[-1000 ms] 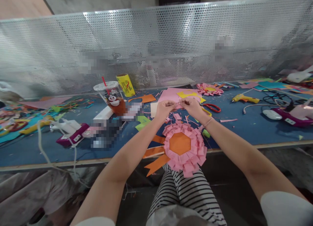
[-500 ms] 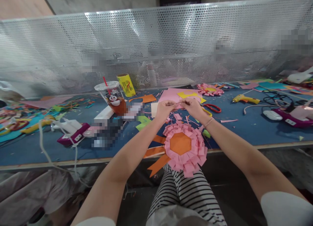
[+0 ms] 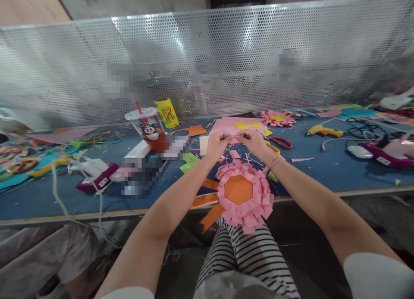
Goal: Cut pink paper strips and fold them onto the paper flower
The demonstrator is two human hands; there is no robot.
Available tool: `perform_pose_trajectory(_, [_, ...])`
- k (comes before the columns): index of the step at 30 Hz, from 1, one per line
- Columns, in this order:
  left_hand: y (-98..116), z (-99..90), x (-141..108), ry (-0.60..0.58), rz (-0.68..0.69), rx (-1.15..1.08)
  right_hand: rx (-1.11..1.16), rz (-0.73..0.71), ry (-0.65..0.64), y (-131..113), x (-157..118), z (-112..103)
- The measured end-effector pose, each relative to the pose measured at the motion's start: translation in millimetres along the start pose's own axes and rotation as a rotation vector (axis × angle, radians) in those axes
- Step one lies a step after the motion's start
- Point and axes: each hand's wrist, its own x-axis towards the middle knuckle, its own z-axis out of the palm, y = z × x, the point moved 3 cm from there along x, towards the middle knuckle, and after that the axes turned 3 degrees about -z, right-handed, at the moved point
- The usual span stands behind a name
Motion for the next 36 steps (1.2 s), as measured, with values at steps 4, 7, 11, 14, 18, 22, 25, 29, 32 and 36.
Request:
perform_pose_trajectory(4, [0, -4.7, 2, 0.036, 0.029, 0.018, 0.283, 0.129, -0.010, 11, 1, 2])
perform_pose_trajectory(7, [-1, -4.8, 3, 0.006, 0.028, 0.003, 0.321, 0.165, 0.025, 16, 2, 0])
perform_pose_trajectory(11, [1, 0.1, -1, -0.037, 0.030, 0.010, 0.124, 0.019, 0.026, 10, 3, -4])
perform_pose_trajectory(14, [3, 3.0, -2, -0.003, -0.009, -0.013, 0.005, -0.080, 0.071, 3, 2, -9])
perform_pose_trajectory(18, [-4, 5.6, -2, 0.036, -0.321, -0.349, -0.045, -0.142, 0.148, -2, 0, -16])
perform_pose_trajectory(22, [-6, 14.6, -6, -0.183, -0.516, -0.619, -0.073, -0.194, 0.120, -2, 2, -14])
perform_pose_trajectory(25, [-7, 13.6, -6, -0.180, -0.385, -0.551, -0.119, -0.202, 0.056, 3, 5, -12])
perform_pose_trajectory(29, [-12, 8.9, -4, -0.097, -0.300, -0.470, -0.474, -0.059, 0.047, 24, 7, -26])
perform_pose_trajectory(32, [-13, 6.0, -2, -0.059, -0.278, -0.444, -0.959, 0.088, -0.164, 45, 2, -38])
perform_pose_trajectory(36, [-11, 5.3, -1, -0.021, -0.258, -0.425, -1.114, 0.269, -0.399, 66, -5, -48])
